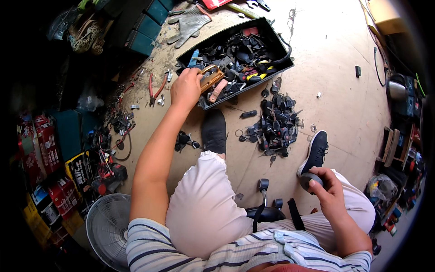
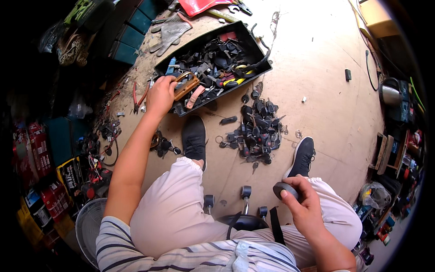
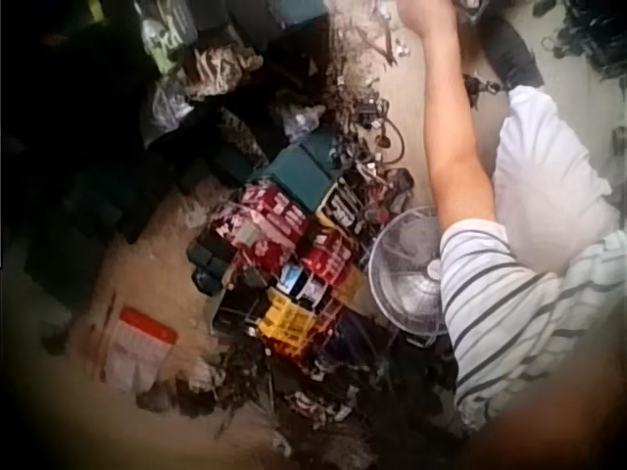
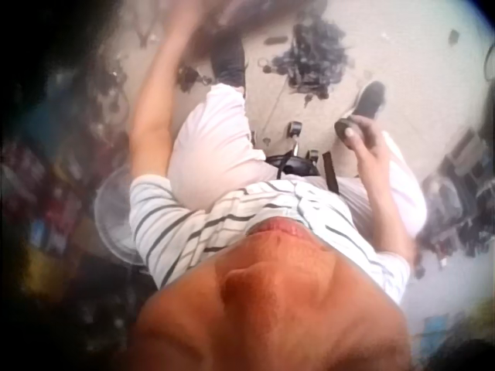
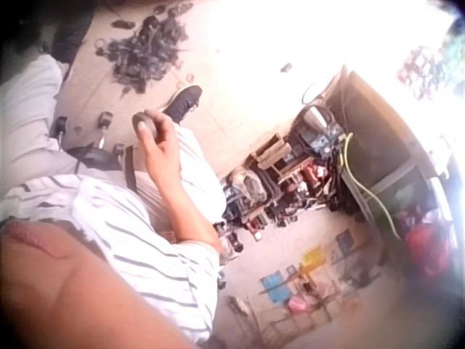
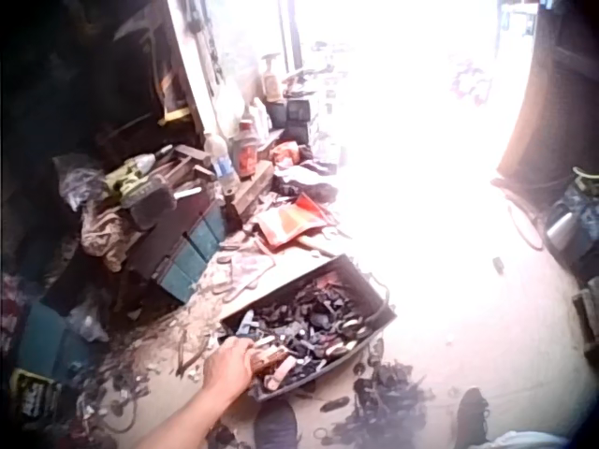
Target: The person sorts through mechanical parts and keys in a plastic bin on the floor, picking up and turning over a roll of tape and a plastic housing by hand.
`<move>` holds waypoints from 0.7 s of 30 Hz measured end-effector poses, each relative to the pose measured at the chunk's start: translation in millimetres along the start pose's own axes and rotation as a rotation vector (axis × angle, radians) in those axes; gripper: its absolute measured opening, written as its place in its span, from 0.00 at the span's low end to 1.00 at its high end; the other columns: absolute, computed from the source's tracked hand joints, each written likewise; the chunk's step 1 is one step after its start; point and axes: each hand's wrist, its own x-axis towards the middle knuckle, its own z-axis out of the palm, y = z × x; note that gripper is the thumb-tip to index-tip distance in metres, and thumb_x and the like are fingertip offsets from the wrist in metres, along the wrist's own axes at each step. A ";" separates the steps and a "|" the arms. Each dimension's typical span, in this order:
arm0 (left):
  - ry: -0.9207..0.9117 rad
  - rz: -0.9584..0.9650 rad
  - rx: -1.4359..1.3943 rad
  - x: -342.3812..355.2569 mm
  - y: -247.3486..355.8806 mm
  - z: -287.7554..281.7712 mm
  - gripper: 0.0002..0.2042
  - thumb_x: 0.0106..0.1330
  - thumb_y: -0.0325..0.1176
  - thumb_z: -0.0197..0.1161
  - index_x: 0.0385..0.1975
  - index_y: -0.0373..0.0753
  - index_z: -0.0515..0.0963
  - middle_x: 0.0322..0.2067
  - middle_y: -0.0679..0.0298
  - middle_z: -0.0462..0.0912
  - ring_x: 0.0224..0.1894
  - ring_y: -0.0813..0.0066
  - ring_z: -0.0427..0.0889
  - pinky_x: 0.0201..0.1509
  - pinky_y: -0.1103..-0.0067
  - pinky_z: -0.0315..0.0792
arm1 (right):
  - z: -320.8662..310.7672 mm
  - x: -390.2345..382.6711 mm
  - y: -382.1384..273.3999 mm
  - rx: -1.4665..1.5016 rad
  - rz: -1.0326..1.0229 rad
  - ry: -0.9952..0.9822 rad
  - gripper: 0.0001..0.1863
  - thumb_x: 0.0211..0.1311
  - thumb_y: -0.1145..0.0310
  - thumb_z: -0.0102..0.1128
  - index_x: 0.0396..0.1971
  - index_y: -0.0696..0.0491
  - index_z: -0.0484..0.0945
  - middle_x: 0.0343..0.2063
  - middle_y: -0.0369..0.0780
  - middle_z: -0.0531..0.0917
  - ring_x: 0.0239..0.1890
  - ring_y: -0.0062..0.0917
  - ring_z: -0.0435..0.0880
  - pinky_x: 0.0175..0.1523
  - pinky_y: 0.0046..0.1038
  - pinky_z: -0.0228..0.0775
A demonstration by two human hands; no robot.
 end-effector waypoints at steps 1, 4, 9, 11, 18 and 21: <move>0.008 -0.010 0.026 1.1 4.1 -1.8 0.07 0.63 0.35 0.56 0.36 0.41 0.77 0.34 0.58 0.78 0.36 0.53 0.78 0.39 0.64 0.72 | -0.4 0.0 0.6 -0.011 -0.004 0.001 0.13 0.61 0.70 0.59 0.43 0.60 0.72 0.36 0.33 0.70 0.38 0.16 0.70 0.43 0.17 0.64; 0.040 -0.023 0.112 7.2 9.0 -5.3 0.07 0.62 0.32 0.57 0.38 0.43 0.78 0.36 0.59 0.78 0.36 0.55 0.79 0.39 0.66 0.73 | -2.1 -0.5 1.9 -0.029 -0.009 -0.004 0.13 0.61 0.70 0.59 0.43 0.59 0.73 0.36 0.34 0.70 0.38 0.16 0.70 0.46 0.17 0.63; 0.171 0.100 0.072 27.5 26.8 8.9 0.09 0.59 0.28 0.58 0.40 0.44 0.78 0.40 0.61 0.76 0.37 0.57 0.79 0.39 0.67 0.74 | -0.7 -2.9 -3.3 -0.029 -0.013 -0.013 0.12 0.61 0.70 0.59 0.42 0.59 0.73 0.35 0.34 0.71 0.39 0.16 0.70 0.48 0.18 0.62; 0.118 0.225 -0.003 35.0 38.3 21.7 0.08 0.58 0.29 0.59 0.37 0.44 0.79 0.37 0.62 0.76 0.38 0.59 0.79 0.39 0.68 0.74 | -0.3 -4.2 -5.3 -0.035 -0.022 -0.022 0.12 0.61 0.71 0.58 0.42 0.59 0.73 0.35 0.34 0.71 0.39 0.16 0.70 0.48 0.18 0.62; -0.206 0.386 0.215 71.1 74.1 73.3 0.13 0.57 0.28 0.57 0.42 0.49 0.77 0.40 0.64 0.75 0.45 0.64 0.76 0.44 0.71 0.75 | -2.5 -7.0 -6.8 -0.041 -0.043 -0.038 0.13 0.61 0.72 0.58 0.44 0.59 0.72 0.36 0.35 0.73 0.41 0.16 0.71 0.47 0.18 0.63; -0.288 0.425 0.311 81.2 84.9 80.8 0.15 0.56 0.28 0.55 0.44 0.49 0.76 0.41 0.64 0.73 0.46 0.65 0.76 0.45 0.70 0.75 | -2.1 -8.9 -7.8 -0.020 -0.045 -0.043 0.13 0.61 0.72 0.58 0.45 0.59 0.73 0.37 0.35 0.75 0.41 0.16 0.72 0.48 0.18 0.64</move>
